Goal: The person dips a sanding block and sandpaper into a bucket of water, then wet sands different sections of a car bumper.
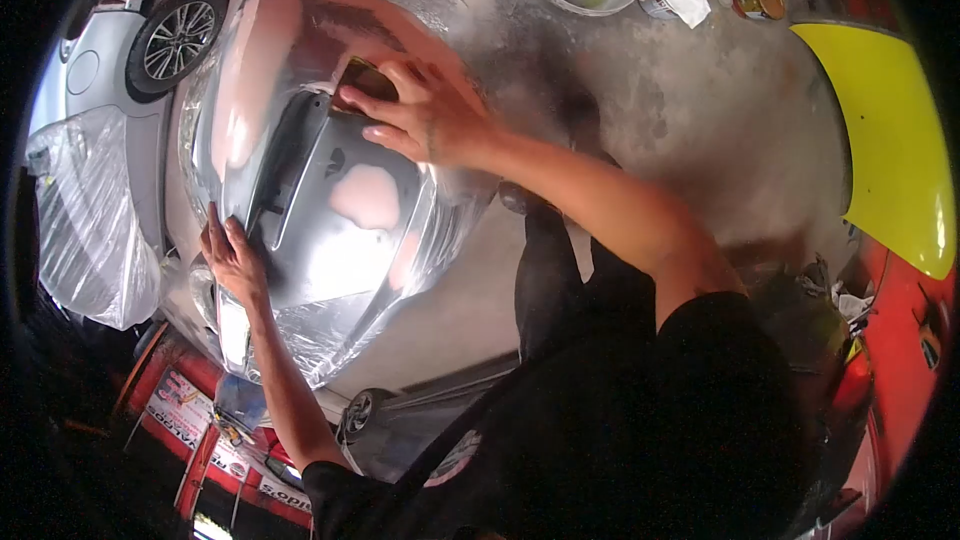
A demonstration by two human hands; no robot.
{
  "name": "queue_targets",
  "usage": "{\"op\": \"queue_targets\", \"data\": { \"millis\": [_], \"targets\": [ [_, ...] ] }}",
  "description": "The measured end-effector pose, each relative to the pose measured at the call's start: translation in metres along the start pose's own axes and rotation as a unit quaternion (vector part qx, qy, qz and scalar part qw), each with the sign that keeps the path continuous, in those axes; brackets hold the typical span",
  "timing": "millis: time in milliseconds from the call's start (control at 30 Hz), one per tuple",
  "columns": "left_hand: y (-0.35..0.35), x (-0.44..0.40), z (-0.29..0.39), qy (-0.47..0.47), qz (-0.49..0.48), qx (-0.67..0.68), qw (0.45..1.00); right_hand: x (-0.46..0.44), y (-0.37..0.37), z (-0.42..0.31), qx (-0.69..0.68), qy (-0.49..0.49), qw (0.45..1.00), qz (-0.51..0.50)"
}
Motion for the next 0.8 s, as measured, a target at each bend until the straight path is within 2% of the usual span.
{"op": "queue_targets", "data": {
  "millis": [33,100,133,200,233,300,400,433,500,567,600,667,733,800],
  "targets": [
    [0.0,0.001,0.001,-0.01,0.003,-0.002,1.0,-0.014,0.01,0.012,-0.001,0.004,1.0,0.002],
    [-0.002,0.003,0.001,-0.013,-0.001,-0.011,1.0,-0.069,0.041,0.063,-0.112,0.07,0.99,0.051],
    [-0.001,0.004,0.001,-0.017,0.001,-0.005,1.0,-0.088,0.053,0.078,-0.113,0.073,0.989,0.054],
    [0.0,0.002,0.002,-0.015,-0.004,0.002,1.0,-0.104,0.085,0.115,-0.071,0.203,0.976,-0.046],
    [0.0,0.001,0.0,-0.017,-0.008,0.006,1.0,-0.088,0.065,0.096,-0.068,0.181,0.98,-0.039],
    [0.002,0.001,-0.001,-0.021,-0.007,0.005,1.0,-0.028,0.023,0.042,-0.065,0.084,0.993,0.06],
    [0.0,0.001,0.0,-0.023,-0.006,0.018,1.0,0.013,-0.006,0.003,-0.016,0.023,0.999,0.028],
    [0.002,0.0,-0.002,-0.023,-0.006,0.014,1.0,-0.009,-0.007,0.011,-0.021,-0.011,0.998,0.065],
    [0.0,0.001,0.001,0.014,-0.003,-0.005,1.0,-0.067,0.035,0.053,-0.087,0.045,0.991,0.087],
    [0.001,0.003,0.004,0.003,-0.001,-0.007,1.0,-0.113,0.073,0.097,-0.08,0.181,0.977,-0.079],
    [0.001,0.002,0.004,-0.009,0.006,-0.007,1.0,-0.105,0.069,0.095,-0.079,0.183,0.977,-0.078],
    [-0.001,0.001,0.003,-0.006,0.013,-0.004,1.0,-0.084,0.046,0.065,-0.097,0.139,0.986,-0.006],
    [-0.001,0.0,0.003,-0.004,0.007,0.004,1.0,-0.028,0.018,0.007,-0.042,0.008,0.998,0.044],
    [-0.002,0.002,0.002,-0.009,0.01,0.003,1.0,-0.012,0.016,-0.005,-0.007,-0.028,1.0,0.003]
  ]
}}
Point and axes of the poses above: each hand's wrist, its own x-axis away from the middle knuckle, its own y-axis out of the palm, z = x × y, the point moved 8 cm from there along -x, towards the middle knuckle, and after that the axes turned 5 degrees about x, right-handed, at the moved point
